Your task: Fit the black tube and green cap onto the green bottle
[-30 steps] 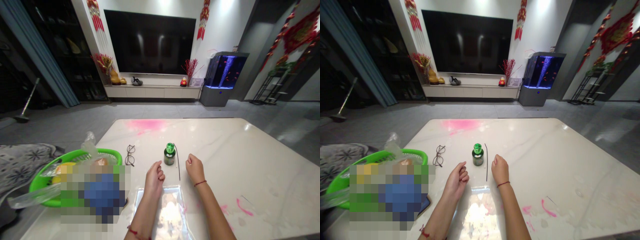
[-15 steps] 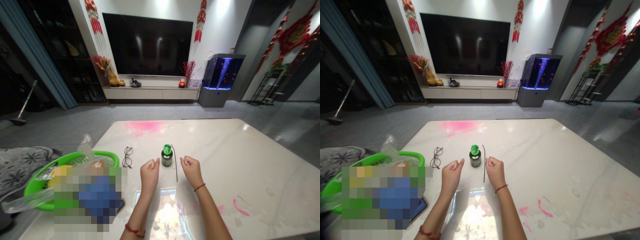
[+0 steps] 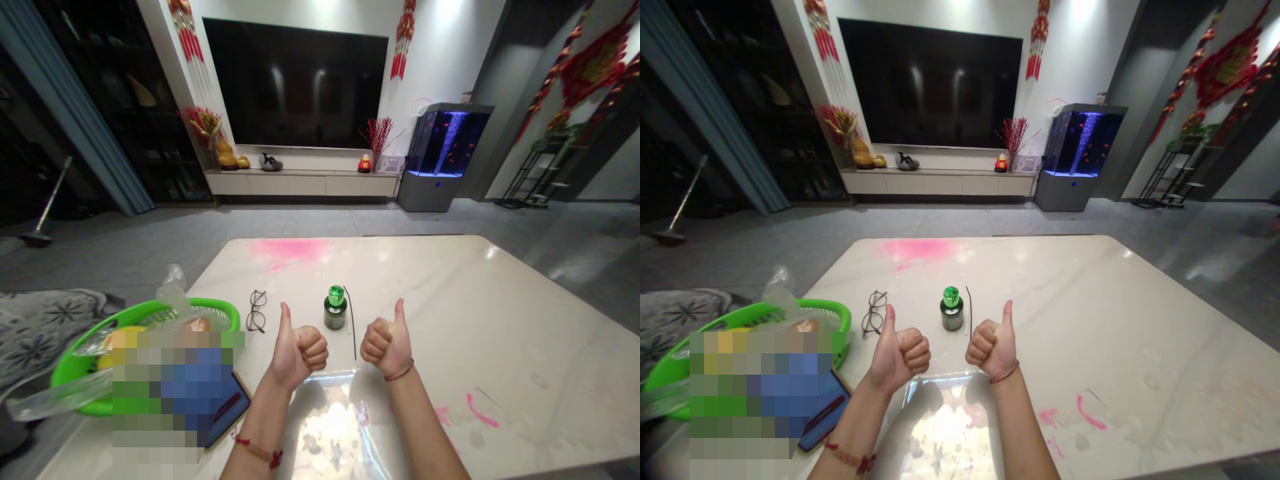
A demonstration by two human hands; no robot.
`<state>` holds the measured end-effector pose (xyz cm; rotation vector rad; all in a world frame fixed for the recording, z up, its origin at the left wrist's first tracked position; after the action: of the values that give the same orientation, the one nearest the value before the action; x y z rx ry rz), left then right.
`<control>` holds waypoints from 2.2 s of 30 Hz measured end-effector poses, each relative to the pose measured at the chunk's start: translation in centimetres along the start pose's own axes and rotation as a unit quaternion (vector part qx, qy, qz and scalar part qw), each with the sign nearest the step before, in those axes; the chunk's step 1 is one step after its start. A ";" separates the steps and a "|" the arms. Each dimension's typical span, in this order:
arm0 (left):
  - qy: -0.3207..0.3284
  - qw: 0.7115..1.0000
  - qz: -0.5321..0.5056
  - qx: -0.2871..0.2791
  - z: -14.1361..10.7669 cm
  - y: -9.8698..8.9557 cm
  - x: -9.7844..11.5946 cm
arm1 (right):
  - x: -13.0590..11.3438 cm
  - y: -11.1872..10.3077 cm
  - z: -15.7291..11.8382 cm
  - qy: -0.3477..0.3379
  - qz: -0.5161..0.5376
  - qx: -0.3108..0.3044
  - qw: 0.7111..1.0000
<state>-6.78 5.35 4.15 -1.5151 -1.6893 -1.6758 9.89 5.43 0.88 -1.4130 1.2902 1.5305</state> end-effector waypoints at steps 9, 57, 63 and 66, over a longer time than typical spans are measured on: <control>-0.108 0.985 0.041 -0.126 1.0 0.4 -1.5 | -0.4 1.1 0.4 0.091 0.235 -0.160 0.954; 0.108 0.988 -0.021 0.112 4.3 -3.1 -4.0 | 3.9 1.5 2.9 -0.095 -0.294 0.299 0.903; 0.102 0.986 -0.001 0.133 4.6 -3.1 -4.1 | 4.6 1.8 3.1 -0.066 -0.214 0.268 0.937; 0.101 0.984 0.015 0.148 4.6 -3.2 -4.3 | 4.8 1.7 3.1 -0.053 -0.198 0.267 0.942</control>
<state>-5.76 8.24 -2.19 -1.1849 -1.7060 -1.4323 6.54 7.26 -3.64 -1.1259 1.1518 0.8846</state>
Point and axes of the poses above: each hand's wrist, its own z-axis towards the middle knuckle, its own y-axis out of the palm, x = y × z, the point moved 2 cm from there along z, towards the middle knuckle, and after that the axes turned 6 degrees about y, right-handed, at the moved point
